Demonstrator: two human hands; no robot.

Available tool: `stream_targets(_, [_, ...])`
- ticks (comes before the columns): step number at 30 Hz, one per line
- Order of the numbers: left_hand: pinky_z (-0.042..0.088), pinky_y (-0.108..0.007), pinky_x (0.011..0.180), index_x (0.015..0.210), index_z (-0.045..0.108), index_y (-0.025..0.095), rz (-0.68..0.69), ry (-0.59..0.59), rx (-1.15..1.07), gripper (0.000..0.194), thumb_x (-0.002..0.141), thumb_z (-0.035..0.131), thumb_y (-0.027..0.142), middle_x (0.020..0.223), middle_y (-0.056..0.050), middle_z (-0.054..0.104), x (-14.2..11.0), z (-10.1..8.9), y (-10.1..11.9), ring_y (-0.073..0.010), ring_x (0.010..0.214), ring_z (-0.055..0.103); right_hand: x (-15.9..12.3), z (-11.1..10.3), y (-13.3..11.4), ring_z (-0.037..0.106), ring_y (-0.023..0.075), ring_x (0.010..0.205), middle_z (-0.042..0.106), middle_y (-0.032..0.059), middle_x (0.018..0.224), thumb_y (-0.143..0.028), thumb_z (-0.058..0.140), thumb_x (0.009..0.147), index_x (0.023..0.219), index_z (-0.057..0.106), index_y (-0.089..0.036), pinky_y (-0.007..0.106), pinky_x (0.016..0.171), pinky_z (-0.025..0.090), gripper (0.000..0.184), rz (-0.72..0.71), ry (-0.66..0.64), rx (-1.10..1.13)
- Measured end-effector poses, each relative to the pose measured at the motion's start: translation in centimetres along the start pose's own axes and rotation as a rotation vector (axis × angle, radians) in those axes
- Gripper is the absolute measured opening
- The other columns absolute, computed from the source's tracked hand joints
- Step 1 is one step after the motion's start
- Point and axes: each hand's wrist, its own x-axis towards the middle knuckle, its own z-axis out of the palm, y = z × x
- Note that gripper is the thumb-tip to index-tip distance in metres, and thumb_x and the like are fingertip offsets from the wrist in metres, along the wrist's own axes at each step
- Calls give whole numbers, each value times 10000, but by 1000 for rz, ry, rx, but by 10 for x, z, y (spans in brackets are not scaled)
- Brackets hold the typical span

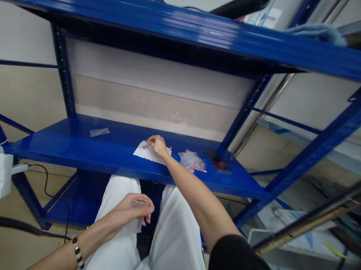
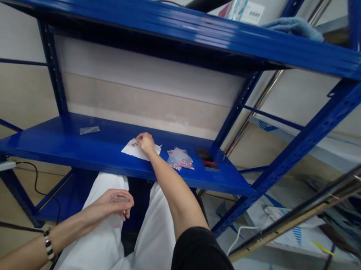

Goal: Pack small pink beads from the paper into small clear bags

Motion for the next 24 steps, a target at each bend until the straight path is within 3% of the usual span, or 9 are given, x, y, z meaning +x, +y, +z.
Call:
stream_targets(5, [471, -252, 597, 809, 665, 134, -7, 56, 0, 298, 705, 772, 392, 658, -48, 612, 5, -5, 3, -153, 628, 589, 22, 14, 11, 688, 179, 858, 752, 50, 876, -81, 681, 766, 802, 760, -202, 210, 753, 460, 149, 54, -42, -69])
stream_targets(10, [473, -250, 610, 852, 669, 138, 0, 74, -12, 276, 736, 757, 373, 667, -42, 629, 10, -17, -3, -142, 616, 592, 24, 18, 17, 688, 184, 861, 753, 70, 886, -107, 708, 770, 788, 762, -197, 223, 767, 463, 106, 96, -50, -100])
stream_targets(17, [463, -241, 609, 857, 667, 133, 40, 81, 27, 272, 748, 746, 369, 666, -36, 633, 8, -21, -5, -138, 621, 590, 10, -3, -4, 670, 179, 893, 742, 77, 943, -190, 671, 834, 868, 759, -170, 229, 798, 459, 96, 32, 45, -33])
stream_targets(21, [445, -233, 587, 816, 647, 131, 18, 129, 92, 298, 720, 764, 387, 646, -33, 629, 6, -21, 3, -135, 611, 576, -32, -26, -31, 650, 158, 843, 731, 50, 936, -253, 668, 850, 891, 757, -159, 230, 759, 450, 135, -44, 111, 89])
stream_targets(24, [427, -234, 568, 810, 630, 134, -7, 126, 150, 310, 702, 772, 388, 635, -30, 629, 7, -22, 4, -136, 599, 569, -101, -41, -47, 620, 155, 748, 710, 33, 806, -207, 740, 775, 737, 745, -156, 259, 723, 435, 64, -171, 138, 286])
